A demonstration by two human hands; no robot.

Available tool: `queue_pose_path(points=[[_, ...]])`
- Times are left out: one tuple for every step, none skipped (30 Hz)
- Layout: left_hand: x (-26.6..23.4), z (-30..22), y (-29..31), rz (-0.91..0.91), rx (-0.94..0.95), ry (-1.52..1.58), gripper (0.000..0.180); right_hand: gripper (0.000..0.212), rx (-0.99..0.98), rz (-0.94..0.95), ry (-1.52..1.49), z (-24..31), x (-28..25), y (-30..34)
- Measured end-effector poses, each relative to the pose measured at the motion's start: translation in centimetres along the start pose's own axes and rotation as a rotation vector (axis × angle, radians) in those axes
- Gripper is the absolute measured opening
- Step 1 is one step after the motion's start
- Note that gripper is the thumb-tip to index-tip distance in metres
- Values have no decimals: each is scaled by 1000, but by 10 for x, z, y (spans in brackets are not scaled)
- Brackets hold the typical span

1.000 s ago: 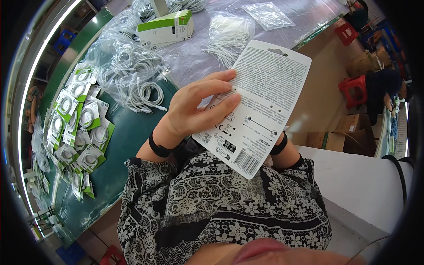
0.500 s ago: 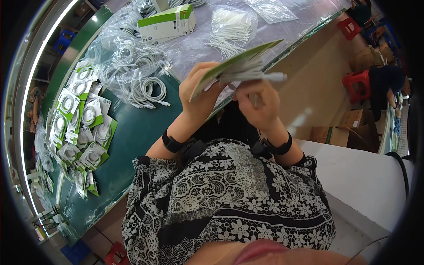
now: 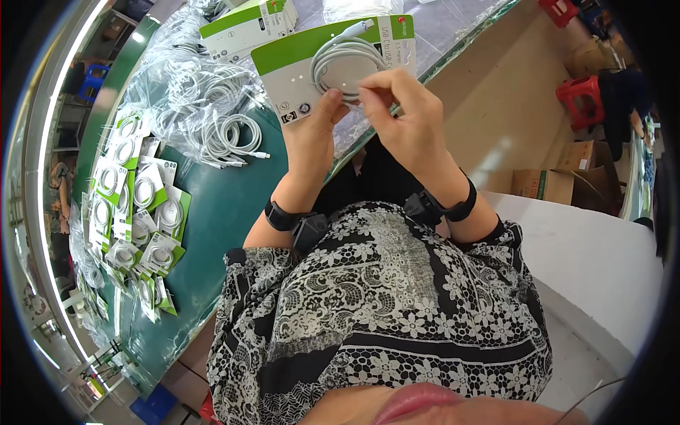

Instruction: Packaging USB cables into their retail cardboard boxes at a factory workbench.

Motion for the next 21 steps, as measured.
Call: queue_pose_path(points=[[-2, 3, 0, 1, 0, -3, 28, 13, -140, 21, 234, 12, 4, 0], [-4, 10, 0, 10, -39, 40, 28, 13, -140, 19, 232, 12, 5, 0], [-4, 15, -1, 21, -78, 84, 27, 13, -191, 29, 318, 15, 8, 0], [-4, 16, -2, 24, -78, 82, 27, 13, -241, 39, 403, 17, 11, 1], [-3, 16, -1, 20, -73, 94, 27, 13, -241, 36, 403, 18, 10, 2], [-2, 15, 0, 14, -67, 106, 27, 13, -211, 80, 444, 17, 12, 2], [-2, 13, 0, 13, -66, 104, 27, 13, -180, 124, 484, 15, 14, 2], [-2, 10, 0, 7, -55, 89, 28, 13, -181, 124, 482, 15, 12, 2], [-2, 8, 0, 3, -43, 76, 28, 13, -174, 160, 500, 14, 13, 2], [-1, 8, 0, 3, -43, 76, 28, 14, -168, 197, 519, 13, 15, 1], [-1, 5, 0, -10, -5, 45, 29, 14, -168, 198, 519, 14, 15, 1], [-2, 2, 0, -26, 35, 13, 30, 13, -167, 198, 513, 16, 15, 0], [-2, 1, 0, -28, 37, 14, 30, 13, -166, 198, 507, 17, 16, 0], [-3, -1, -1, -22, 54, -17, 32, 13, -168, 200, 506, 16, 16, -1], [-3, -2, -1, -17, 70, -46, 34, 11, -173, 189, 501, 16, 16, -1], [-3, -3, -1, -19, 72, -45, 34, 10, -177, 177, 495, 16, 16, -1], [-2, -4, -1, -22, 86, -47, 35, 10, -179, 179, 495, 16, 17, -1], [-2, -6, 0, -24, 99, -49, 37, 9, -176, 161, 489, 15, 16, -1], [-3, -5, 0, -25, 101, -48, 37, 8, -173, 143, 483, 15, 15, -1], [-4, -4, 0, -25, 104, -54, 37, 8, -175, 144, 484, 15, 15, -1], [-4, -4, 1, -26, 107, -61, 37, 8, -160, 147, 483, 14, 15, -1]])
Point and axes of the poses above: each hand's wrist, its own y-axis away from the middle knuckle, its own x-axis out of the palm, z = x × y, the point moved 8 cm from there along -y, towards the middle knuckle, and after that the axes turned 14 degrees about -y, right-handed, at the moved point
